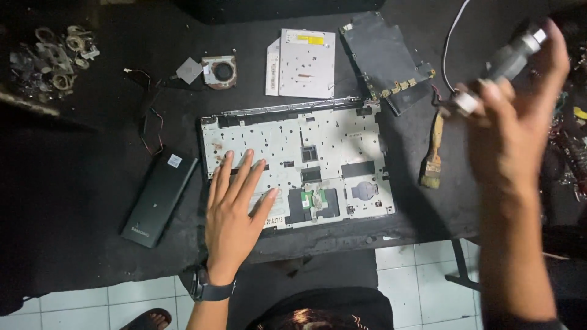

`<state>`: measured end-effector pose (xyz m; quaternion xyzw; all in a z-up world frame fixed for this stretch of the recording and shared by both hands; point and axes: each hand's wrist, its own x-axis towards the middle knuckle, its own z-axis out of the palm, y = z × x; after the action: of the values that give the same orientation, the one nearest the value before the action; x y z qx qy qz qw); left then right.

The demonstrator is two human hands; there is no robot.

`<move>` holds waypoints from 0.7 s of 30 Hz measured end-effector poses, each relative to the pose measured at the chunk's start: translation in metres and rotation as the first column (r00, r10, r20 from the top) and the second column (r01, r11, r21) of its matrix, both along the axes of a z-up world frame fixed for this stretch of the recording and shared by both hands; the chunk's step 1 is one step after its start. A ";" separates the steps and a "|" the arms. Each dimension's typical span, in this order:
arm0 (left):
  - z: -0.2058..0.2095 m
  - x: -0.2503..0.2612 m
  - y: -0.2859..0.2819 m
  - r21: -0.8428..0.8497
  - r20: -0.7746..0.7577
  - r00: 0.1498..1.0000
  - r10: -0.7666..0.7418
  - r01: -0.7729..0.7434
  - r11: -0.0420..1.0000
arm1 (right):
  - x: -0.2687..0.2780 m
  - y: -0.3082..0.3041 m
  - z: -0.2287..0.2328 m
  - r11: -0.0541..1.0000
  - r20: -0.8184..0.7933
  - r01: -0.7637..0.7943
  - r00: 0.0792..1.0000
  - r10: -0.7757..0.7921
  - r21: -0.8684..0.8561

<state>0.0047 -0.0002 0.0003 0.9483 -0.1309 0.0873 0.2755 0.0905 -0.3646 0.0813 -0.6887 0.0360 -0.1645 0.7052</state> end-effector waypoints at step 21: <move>0.003 0.002 0.000 -0.020 -0.011 0.999 0.031 -0.031 0.999 | 0.124 0.135 -0.113 0.918 0.427 -0.072 0.869 0.250 -0.390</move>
<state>0.0065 -0.0007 0.0034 0.9479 -0.1140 0.0880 0.2842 0.2141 -0.2295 -0.0319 -0.7469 -0.2245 -0.2691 0.5652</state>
